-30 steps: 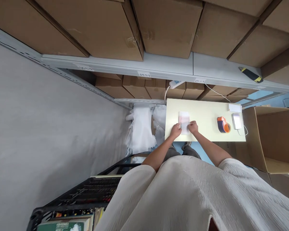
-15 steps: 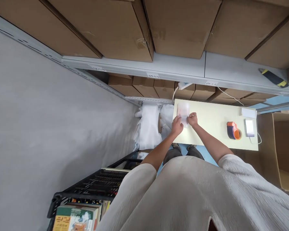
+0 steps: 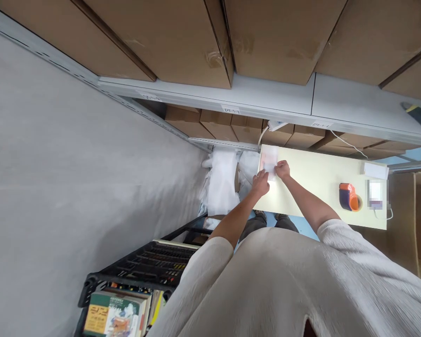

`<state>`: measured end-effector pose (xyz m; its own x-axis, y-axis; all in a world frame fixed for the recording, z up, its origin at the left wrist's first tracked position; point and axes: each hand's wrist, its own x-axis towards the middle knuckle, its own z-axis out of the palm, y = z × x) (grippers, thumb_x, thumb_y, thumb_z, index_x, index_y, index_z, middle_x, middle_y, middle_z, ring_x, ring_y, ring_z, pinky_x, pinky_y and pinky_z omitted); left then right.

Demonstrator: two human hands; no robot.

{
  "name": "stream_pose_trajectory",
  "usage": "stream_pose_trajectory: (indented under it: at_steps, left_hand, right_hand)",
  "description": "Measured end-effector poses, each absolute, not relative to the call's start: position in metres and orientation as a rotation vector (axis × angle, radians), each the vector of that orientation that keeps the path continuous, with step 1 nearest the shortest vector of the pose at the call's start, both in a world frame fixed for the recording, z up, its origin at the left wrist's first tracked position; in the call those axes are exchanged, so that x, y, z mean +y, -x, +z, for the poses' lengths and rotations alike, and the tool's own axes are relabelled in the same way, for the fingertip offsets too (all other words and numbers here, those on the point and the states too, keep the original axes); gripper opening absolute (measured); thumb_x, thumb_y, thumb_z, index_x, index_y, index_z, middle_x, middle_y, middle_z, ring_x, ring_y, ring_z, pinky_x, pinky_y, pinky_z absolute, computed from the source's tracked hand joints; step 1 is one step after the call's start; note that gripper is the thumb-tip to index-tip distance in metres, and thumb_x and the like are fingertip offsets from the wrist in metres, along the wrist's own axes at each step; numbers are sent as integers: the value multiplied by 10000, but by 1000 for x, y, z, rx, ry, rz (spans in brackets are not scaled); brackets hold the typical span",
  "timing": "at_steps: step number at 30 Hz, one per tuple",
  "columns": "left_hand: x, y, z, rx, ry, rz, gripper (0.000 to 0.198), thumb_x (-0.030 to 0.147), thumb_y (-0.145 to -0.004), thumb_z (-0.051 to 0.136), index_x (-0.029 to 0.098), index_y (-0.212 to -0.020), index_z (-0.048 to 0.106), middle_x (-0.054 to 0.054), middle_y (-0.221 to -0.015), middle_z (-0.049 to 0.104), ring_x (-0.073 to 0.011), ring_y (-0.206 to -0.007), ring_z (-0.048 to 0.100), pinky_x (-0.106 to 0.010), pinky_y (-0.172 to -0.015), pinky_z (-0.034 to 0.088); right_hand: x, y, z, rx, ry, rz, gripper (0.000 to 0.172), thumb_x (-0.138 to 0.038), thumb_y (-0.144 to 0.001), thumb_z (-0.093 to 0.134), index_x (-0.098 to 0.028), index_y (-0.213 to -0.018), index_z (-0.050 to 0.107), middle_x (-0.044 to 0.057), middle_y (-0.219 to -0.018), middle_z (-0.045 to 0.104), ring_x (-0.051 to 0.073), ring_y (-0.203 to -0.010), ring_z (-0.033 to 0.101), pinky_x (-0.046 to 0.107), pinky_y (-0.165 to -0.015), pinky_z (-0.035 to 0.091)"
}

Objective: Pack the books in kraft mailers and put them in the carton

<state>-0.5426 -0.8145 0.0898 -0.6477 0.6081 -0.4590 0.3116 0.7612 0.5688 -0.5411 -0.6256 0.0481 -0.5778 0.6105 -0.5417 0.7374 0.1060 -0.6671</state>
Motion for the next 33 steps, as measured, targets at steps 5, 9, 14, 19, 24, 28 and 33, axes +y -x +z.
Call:
stream_pose_trajectory:
  at_steps: [5,9,14,19,24,28,33]
  left_hand:
    - [-814,546,92,2283,-729,545,772,158,-963,606,176,-1718,443,-177,-1866,315,-365,-1732,284,-587,-1408,231]
    - [-810,548,98,2261,-704,500,815,212,-969,641,223,-1745,393,-173,-1866,317,-361,-1739,264,-597,-1404,227]
    - [-806,538,106,2268,-671,580,760,218,-1000,591,195,-1735,401,-194,-1875,279,-361,-1756,226,-588,-1414,204]
    - [-804,517,114,2280,-744,588,780,221,-994,588,204,-1746,380,-201,-1872,285,-368,-1750,244,-603,-1407,220]
    - [-799,499,130,2308,-797,591,750,219,-999,582,197,-1729,413,-212,-1862,303,-359,-1750,252,-586,-1414,207]
    - [-798,487,148,2368,-786,624,709,246,-1017,578,204,-1713,447,-212,-1854,323,-363,-1743,271,-585,-1411,214]
    - [-802,469,170,2497,-664,655,678,306,-1051,577,230,-1712,446,-198,-1849,343,-350,-1736,289,-577,-1403,230]
  right_hand:
    - [-622,525,57,2330,-1284,-1436,174,-264,-805,651,-274,-973,605,30,-1020,749,237,-1011,693,371,-982,579]
    - [-621,505,66,2305,-1272,-1446,147,-311,-851,608,-269,-990,630,28,-1038,764,222,-982,720,371,-957,600]
    - [-616,472,79,2268,-1268,-1500,128,-340,-881,608,-256,-971,644,32,-986,769,216,-877,745,355,-837,616]
    - [-614,432,97,2245,-1300,-1509,121,-356,-905,595,-252,-951,635,40,-1019,768,212,-854,758,336,-777,607]
    - [-611,400,119,2336,-1269,-1487,121,-353,-919,569,-250,-931,631,33,-1030,769,189,-831,753,338,-846,607]
    - [-605,389,138,2440,-1181,-1452,130,-355,-911,557,-255,-906,640,28,-992,769,195,-827,739,351,-884,606]
    - [-596,389,160,2536,-944,-1480,129,-362,-880,583,-259,-890,660,28,-956,769,220,-834,736,393,-904,614]
